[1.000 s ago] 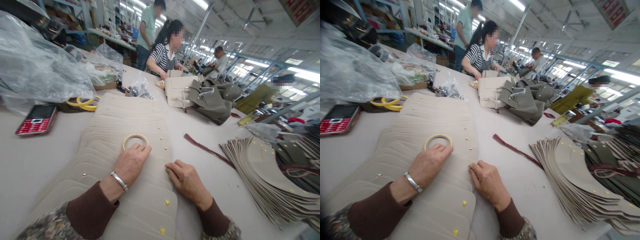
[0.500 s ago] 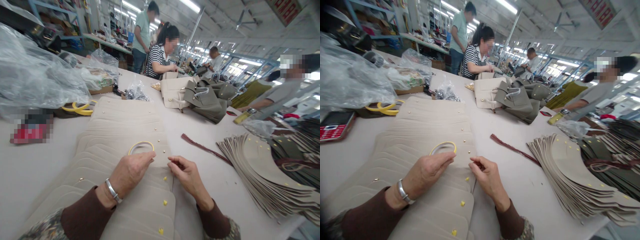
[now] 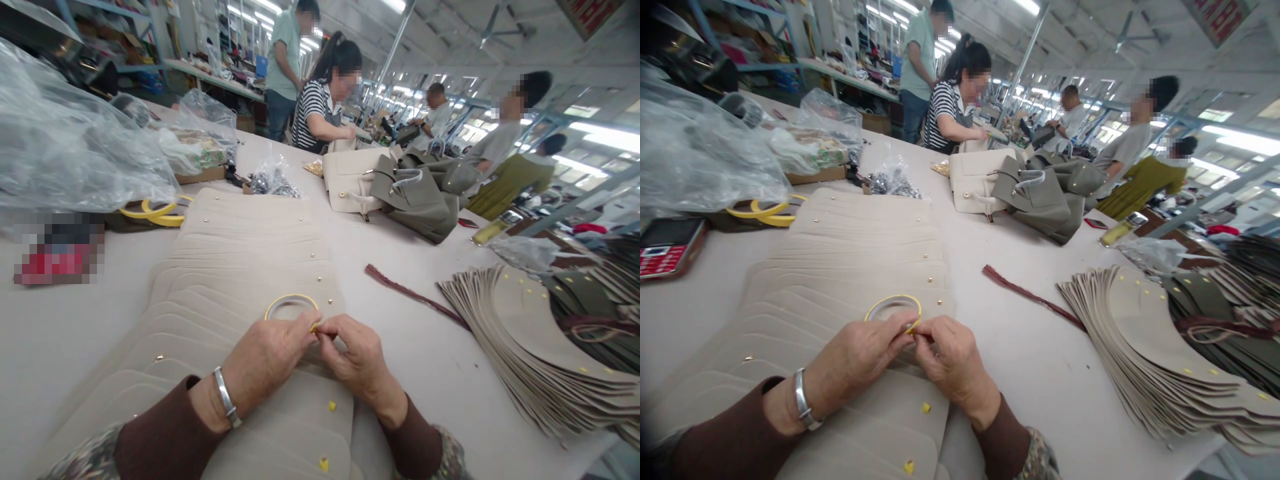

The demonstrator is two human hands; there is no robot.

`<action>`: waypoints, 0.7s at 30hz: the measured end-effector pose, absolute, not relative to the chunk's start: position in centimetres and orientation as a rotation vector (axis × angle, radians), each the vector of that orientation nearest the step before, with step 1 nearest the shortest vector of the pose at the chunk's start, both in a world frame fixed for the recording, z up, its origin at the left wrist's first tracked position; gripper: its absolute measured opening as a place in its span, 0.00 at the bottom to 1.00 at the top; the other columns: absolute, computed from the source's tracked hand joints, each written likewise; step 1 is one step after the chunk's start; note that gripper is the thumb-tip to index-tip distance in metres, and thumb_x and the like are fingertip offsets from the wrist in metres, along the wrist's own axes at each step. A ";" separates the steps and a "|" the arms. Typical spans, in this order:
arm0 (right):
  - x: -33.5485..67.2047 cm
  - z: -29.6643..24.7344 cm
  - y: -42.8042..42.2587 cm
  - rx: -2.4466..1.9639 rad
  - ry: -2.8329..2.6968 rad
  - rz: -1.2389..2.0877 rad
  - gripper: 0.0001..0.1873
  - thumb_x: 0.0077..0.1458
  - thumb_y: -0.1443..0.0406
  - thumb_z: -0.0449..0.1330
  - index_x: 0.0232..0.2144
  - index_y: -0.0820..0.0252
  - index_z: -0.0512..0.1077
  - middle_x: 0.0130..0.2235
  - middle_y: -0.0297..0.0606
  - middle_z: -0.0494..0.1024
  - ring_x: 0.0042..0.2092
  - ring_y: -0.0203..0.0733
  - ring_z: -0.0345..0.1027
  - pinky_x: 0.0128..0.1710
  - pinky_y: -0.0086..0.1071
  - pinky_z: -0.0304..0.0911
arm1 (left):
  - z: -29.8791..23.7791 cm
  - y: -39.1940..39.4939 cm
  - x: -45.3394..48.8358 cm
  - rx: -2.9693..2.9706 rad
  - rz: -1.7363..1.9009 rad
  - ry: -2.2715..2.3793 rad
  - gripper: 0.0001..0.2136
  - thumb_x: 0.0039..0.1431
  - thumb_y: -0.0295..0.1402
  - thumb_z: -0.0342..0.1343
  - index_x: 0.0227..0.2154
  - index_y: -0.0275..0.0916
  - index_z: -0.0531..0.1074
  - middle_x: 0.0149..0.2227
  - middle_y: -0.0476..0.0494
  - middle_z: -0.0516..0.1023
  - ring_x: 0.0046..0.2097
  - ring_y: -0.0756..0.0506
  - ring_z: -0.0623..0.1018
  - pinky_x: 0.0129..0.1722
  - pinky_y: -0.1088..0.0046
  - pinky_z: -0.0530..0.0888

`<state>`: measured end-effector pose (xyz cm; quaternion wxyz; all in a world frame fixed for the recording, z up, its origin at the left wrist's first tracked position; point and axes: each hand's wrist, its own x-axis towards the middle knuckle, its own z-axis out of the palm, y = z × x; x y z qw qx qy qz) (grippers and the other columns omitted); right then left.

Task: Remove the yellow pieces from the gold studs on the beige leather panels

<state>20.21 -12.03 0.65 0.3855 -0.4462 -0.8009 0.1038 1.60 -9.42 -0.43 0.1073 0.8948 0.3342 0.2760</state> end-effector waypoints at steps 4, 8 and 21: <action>20.1 0.4 -12.1 -1.157 -2.039 0.147 0.08 0.54 0.73 0.53 0.29 0.60 0.71 0.25 0.36 0.75 0.27 0.36 0.69 0.30 0.29 0.65 | 0.0 -9.4 1.6 2.635 0.720 0.985 0.08 0.68 0.31 0.42 0.42 0.39 0.65 0.30 0.49 0.78 0.30 0.49 0.78 0.26 0.75 0.68; 19.6 0.6 -12.5 -1.259 -1.914 0.227 0.07 0.52 0.72 0.55 0.26 0.60 0.72 0.24 0.35 0.75 0.25 0.35 0.68 0.28 0.28 0.64 | 0.1 -9.1 1.8 2.652 0.718 0.989 0.09 0.66 0.27 0.42 0.36 0.40 0.67 0.29 0.50 0.76 0.31 0.50 0.76 0.28 0.77 0.67; 21.8 -1.6 -8.6 -1.529 -1.170 1.023 0.14 0.49 0.57 0.63 0.28 0.63 0.74 0.25 0.37 0.79 0.26 0.38 0.73 0.29 0.32 0.72 | 0.7 -9.3 3.0 2.764 0.474 1.179 0.06 0.64 0.25 0.47 0.33 0.40 0.67 0.32 0.47 0.73 0.35 0.46 0.71 0.34 0.70 0.67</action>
